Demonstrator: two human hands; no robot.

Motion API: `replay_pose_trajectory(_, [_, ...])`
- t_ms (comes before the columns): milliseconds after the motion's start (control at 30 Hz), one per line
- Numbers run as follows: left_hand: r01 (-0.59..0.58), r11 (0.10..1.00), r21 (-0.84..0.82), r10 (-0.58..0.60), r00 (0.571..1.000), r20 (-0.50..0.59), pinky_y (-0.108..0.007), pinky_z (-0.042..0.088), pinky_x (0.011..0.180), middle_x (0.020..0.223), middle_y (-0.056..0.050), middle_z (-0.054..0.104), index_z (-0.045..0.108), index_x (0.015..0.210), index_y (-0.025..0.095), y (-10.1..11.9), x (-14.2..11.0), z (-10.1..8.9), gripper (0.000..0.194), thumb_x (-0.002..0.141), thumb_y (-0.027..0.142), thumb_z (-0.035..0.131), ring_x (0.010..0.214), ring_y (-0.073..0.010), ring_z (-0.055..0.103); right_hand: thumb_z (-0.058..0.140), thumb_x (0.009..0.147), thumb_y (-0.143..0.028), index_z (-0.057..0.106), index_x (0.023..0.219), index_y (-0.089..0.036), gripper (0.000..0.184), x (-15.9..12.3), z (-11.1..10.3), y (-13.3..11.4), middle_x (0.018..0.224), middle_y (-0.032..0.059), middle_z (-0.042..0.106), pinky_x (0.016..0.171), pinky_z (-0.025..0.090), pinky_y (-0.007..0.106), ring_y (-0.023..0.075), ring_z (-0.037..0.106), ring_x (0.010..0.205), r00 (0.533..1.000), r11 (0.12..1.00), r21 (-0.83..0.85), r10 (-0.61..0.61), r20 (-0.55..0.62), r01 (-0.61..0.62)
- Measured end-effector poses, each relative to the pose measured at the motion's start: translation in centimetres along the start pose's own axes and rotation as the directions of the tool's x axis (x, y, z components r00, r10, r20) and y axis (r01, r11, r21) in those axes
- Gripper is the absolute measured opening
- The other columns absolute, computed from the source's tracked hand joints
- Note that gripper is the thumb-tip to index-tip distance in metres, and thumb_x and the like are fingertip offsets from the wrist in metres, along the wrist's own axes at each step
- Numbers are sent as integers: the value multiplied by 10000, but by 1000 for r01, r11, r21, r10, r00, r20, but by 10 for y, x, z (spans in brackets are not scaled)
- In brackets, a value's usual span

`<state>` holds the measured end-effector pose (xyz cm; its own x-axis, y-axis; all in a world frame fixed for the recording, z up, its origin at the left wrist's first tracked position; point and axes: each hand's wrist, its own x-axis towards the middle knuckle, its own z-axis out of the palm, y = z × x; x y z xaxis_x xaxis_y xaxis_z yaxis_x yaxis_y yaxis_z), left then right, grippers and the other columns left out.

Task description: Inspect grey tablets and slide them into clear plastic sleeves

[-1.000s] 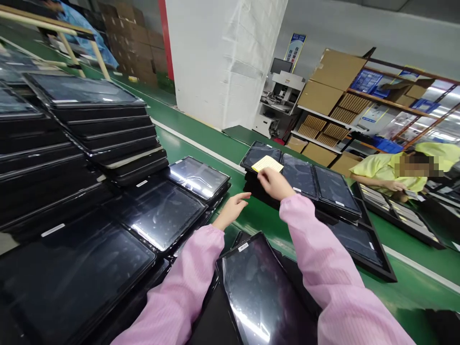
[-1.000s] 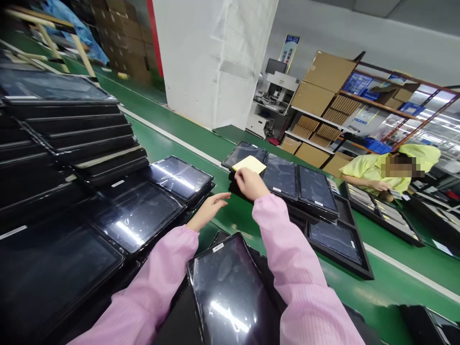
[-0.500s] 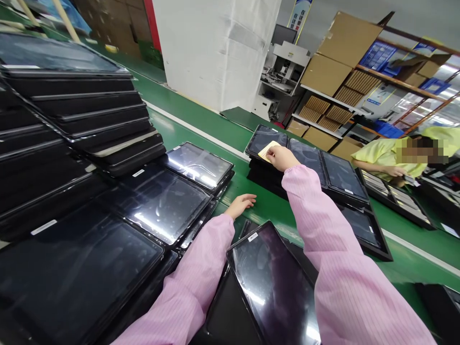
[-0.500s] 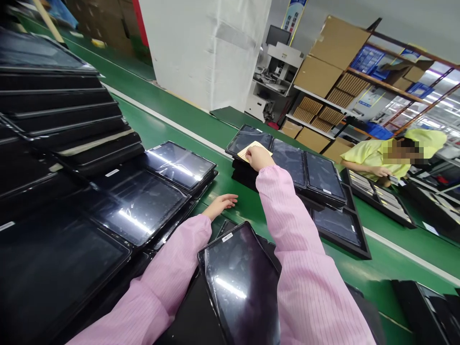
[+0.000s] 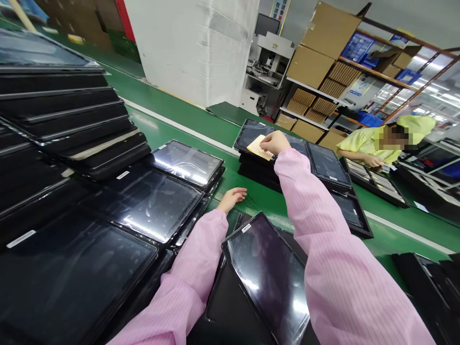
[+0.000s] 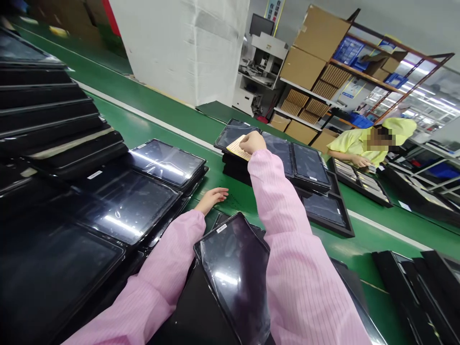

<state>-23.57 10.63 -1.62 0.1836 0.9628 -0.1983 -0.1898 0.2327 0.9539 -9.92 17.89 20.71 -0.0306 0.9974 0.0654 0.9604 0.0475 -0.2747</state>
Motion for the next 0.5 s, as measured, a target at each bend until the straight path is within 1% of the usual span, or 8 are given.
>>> replay_pose_trajectory(67, [14, 1000, -25, -14, 1000, -24, -366, 574, 908, 857, -69, 762, 741, 842, 165, 5, -4, 1, 245, 649, 152, 590, 768, -158, 694, 580, 906, -109, 738, 969, -116, 170, -21, -10, 11, 864, 59, 756, 810, 555, 291, 167, 722, 791, 997, 999, 36, 12, -75, -10])
replay_pose_trajectory(133, [23, 999, -38, -25, 998, -50, -376, 575, 925, 846, -66, 755, 728, 833, 163, 11, -8, 3, 215, 654, 166, 609, 762, -155, 694, 518, 911, -126, 737, 1027, -110, 248, -54, -17, 29, 850, 69, 759, 791, 542, 287, 173, 718, 768, 992, 998, 55, 20, -127, -13])
replay_pose_trajectory(167, [26, 999, -39, -28, 998, -63, -380, 575, 930, 839, -65, 752, 720, 831, 163, 14, -10, 4, 196, 663, 182, 621, 760, -155, 694, 507, 914, -149, 738, 1027, -116, 260, -74, -19, 40, 822, 63, 758, 773, 537, 287, 174, 712, 746, 991, 998, 59, 21, -130, -13])
replay_pose_trajectory(233, [28, 999, -31, -31, 995, -90, -380, 570, 942, 833, -65, 748, 705, 829, 165, 21, -16, 5, 171, 685, 223, 633, 772, -158, 701, 523, 900, -190, 752, 931, -149, 235, -124, -18, 64, 722, 31, 742, 721, 525, 275, 168, 694, 674, 996, 998, 65, 13, -86, -8])
replay_pose_trajectory(300, [30, 1000, -3, -30, 993, -118, -373, 559, 954, 843, -70, 751, 694, 825, 173, 28, -26, 3, 170, 704, 274, 631, 823, -174, 715, 593, 837, -195, 744, 749, -192, 175, -181, -9, 89, 669, 10, 738, 664, 514, 264, 167, 681, 623, 1000, 998, 58, 6, -1, -6])
replay_pose_trajectory(333, [32, 999, 18, -29, 991, -133, -371, 551, 960, 855, -76, 754, 691, 819, 178, 31, -34, 0, 180, 710, 306, 629, 864, -188, 721, 622, 805, -190, 742, 710, -210, 154, -210, -2, 101, 681, 5, 749, 649, 515, 263, 169, 681, 618, 999, 999, 51, 4, 32, -6])
replay_pose_trajectory(400, [47, 996, 78, -34, 986, -166, -385, 534, 968, 881, -93, 758, 686, 786, 189, 35, -57, -6, 224, 707, 392, 636, 945, -232, 720, 615, 813, -212, 771, 765, -232, 165, -264, 14, 122, 726, 13, 770, 646, 543, 284, 184, 693, 622, 998, 999, 33, 13, 59, -15])
replay_pose_trajectory(500, [99, 976, 196, -59, 978, -201, -425, 498, 981, 935, -119, 767, 698, 747, 207, 36, -105, -13, 309, 696, 503, 625, 1045, -312, 693, 635, 816, -263, 796, 948, -193, 220, -327, 41, 144, 851, 92, 780, 766, 607, 375, 259, 738, 772, 998, 999, 5, 33, 54, -34])
